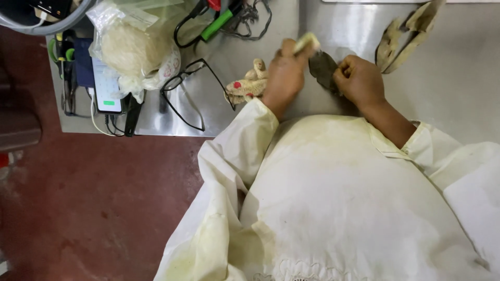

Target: Wrapping dried leaves into small bundles on a stainless steel table

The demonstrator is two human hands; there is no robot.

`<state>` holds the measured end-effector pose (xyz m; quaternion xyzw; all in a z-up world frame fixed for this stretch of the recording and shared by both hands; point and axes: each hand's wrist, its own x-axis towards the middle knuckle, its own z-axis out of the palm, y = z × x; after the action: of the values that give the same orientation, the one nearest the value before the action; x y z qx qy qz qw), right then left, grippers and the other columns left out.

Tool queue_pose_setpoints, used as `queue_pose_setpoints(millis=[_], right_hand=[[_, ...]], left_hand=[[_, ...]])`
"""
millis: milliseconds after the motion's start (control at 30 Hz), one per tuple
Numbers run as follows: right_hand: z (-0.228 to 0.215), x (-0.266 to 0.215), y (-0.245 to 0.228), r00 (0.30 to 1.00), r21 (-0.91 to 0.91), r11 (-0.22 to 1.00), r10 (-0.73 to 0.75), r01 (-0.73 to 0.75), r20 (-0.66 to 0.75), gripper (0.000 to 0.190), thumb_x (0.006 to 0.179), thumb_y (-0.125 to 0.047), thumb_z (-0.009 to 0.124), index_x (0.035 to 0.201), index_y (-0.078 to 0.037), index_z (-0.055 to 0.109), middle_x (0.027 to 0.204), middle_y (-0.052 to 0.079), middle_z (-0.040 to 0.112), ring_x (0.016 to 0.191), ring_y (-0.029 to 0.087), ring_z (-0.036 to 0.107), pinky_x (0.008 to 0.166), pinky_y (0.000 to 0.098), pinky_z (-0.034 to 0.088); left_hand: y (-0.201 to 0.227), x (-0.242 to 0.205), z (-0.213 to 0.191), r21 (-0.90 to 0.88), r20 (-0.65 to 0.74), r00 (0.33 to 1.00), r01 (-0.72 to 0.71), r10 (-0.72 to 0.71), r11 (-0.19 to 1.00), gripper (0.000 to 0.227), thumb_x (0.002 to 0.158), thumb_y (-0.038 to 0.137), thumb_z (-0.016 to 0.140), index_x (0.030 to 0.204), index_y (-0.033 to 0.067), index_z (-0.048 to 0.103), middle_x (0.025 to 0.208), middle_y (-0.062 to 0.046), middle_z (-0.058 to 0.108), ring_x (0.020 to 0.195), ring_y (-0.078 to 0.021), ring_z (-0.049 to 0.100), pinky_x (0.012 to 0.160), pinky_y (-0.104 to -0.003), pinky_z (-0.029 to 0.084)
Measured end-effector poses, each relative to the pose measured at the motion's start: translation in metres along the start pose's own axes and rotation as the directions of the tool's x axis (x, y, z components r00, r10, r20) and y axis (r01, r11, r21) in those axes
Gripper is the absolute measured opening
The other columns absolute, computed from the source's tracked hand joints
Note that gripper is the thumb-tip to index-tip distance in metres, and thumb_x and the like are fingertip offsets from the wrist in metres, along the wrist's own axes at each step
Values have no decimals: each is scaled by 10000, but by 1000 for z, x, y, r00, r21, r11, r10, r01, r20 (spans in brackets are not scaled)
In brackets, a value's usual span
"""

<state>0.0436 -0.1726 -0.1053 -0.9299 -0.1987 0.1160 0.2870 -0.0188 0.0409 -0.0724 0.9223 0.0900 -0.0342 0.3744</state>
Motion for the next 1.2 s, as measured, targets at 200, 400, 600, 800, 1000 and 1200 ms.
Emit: queue_pose_setpoints(millis=[200, 400, 600, 800, 1000, 1200], right_hand=[[2, 0, 2, 1000, -14, 1000, -9, 9, 3, 137, 933, -158, 674, 827, -140, 589, 651, 25, 607, 565, 193, 529, 517, 408, 364], [-5, -3, -5, 999, 6, 999, 34, -34, 26, 93, 930, -162, 677, 846, -153, 638, 679, 11, 615, 595, 178, 536, 531, 393, 385], [0, 1, 2, 999, -43, 998, -45, 45, 2, 106, 937, -184, 704, 888, -119, 636, 697, 68, 648, 594, 249, 581, 541, 443, 404], [-1, 5, 2, 998, -76, 996, -32, 36, 52, 116, 929, -169, 678, 878, -118, 587, 691, 73, 624, 607, 276, 577, 519, 453, 367], [-1, 5, 1, 998, -61, 998, 11, -7, 62, 95, 908, -216, 690, 890, -149, 626, 750, 81, 673, 693, 298, 628, 583, 473, 411], [-1, 6, 0, 996, -55, 998, 42, -37, 77, 129, 917, -208, 676, 869, -152, 570, 733, 70, 633, 659, 285, 574, 556, 468, 373]], left_hand=[[27, 0, -23, -403, 94, 922, 381, -376, 832, 497, 885, 591, 501, 1109, 147, 508, 1072, -174, 631, 897, -305, 643, 718, -395, 556], [-75, 42, 52, 220, -224, 962, -105, 155, 970, 537, 939, -54, 571, 1415, 194, 598, 1214, -147, 435, 896, -411, 557, 629, -522, 571], [-28, 9, 54, 506, -36, 931, -296, 363, 810, 456, 914, 118, 638, 1332, 303, 650, 1253, -98, 498, 888, -389, 560, 659, -527, 552], [-38, 40, 62, 656, -346, 866, -53, 362, 753, 252, 1061, 318, 542, 1208, 175, 689, 1029, -89, 487, 574, -236, 509, 362, -397, 430], [-40, 51, 40, -95, -18, 970, 240, -243, 966, 411, 1049, 460, 419, 1458, 424, 437, 1238, -117, 510, 948, -430, 654, 795, -513, 474], [-22, 29, 45, 2, 2, 987, 160, -160, 987, 389, 1010, 471, 450, 1304, 226, 519, 1026, -232, 618, 788, -445, 657, 656, -500, 540]])
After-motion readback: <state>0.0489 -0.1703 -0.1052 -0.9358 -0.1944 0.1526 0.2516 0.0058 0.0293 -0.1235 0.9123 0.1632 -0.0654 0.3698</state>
